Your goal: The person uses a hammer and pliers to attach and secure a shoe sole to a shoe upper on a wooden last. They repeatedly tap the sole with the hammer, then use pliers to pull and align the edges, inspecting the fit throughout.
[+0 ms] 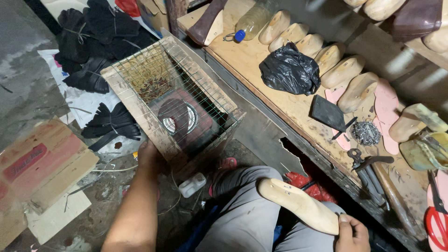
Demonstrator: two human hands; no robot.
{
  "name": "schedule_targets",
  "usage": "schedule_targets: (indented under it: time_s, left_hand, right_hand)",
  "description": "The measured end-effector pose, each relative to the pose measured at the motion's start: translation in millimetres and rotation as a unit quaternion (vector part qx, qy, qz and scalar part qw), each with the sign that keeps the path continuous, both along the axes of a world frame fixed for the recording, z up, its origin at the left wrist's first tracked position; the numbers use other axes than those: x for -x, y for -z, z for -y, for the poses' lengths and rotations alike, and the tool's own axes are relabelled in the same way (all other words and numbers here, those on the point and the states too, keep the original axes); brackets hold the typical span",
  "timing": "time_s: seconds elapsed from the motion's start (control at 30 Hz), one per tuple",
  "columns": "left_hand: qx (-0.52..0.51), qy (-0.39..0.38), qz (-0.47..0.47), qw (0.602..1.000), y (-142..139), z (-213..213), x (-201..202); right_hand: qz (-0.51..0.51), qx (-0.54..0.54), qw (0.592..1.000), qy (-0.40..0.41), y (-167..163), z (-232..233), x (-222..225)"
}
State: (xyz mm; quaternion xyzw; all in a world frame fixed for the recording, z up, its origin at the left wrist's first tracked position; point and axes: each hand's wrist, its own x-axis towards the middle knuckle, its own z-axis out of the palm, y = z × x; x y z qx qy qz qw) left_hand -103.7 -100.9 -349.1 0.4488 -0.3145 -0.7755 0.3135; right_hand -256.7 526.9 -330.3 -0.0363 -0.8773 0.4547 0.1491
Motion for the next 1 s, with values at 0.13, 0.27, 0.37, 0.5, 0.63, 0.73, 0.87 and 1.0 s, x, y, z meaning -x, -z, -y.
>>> schedule_targets:
  time_s: [0.13,0.27,0.37,0.5,0.63,0.73,0.87,1.0]
  left_hand:
    - [0.005,0.04,-0.113,0.993,3.0,3.5,14.3]
    - [-0.006,0.036,-0.135,0.99,4.9,8.2,29.1]
    - [-0.01,0.026,-0.138,0.99,7.7,9.0,31.9]
    - [-0.013,0.025,-0.135,0.99,11.9,0.2,19.5]
    - [0.008,0.056,-0.15,0.987,-2.2,-17.7,-0.6]
    - [0.002,0.043,-0.07,0.997,-21.6,-27.4,-17.6]
    - [-0.006,-0.004,0.011,1.0,-30.6,-34.9,-35.8]
    - [-0.013,-0.02,0.069,0.997,-17.8,-28.7,-49.7]
  right_hand:
    - [-0.006,-0.011,1.0,0.002,-5.3,4.1,-2.2]
    - [0.017,0.039,0.999,0.004,-12.9,7.4,-4.0]
    - [0.012,0.02,1.0,-0.002,-18.2,8.1,-4.6]
    - [0.03,0.037,0.999,0.009,-20.3,8.0,-5.4]
    - [0.025,0.065,0.998,-0.003,-21.8,4.3,-5.1]
    - [-0.001,0.01,1.0,-0.017,-25.7,-0.7,-5.6]
    - [0.027,0.061,0.998,0.001,-31.2,-3.2,-8.9]
    - [0.017,0.052,0.999,0.0,-35.8,-3.9,-10.4]
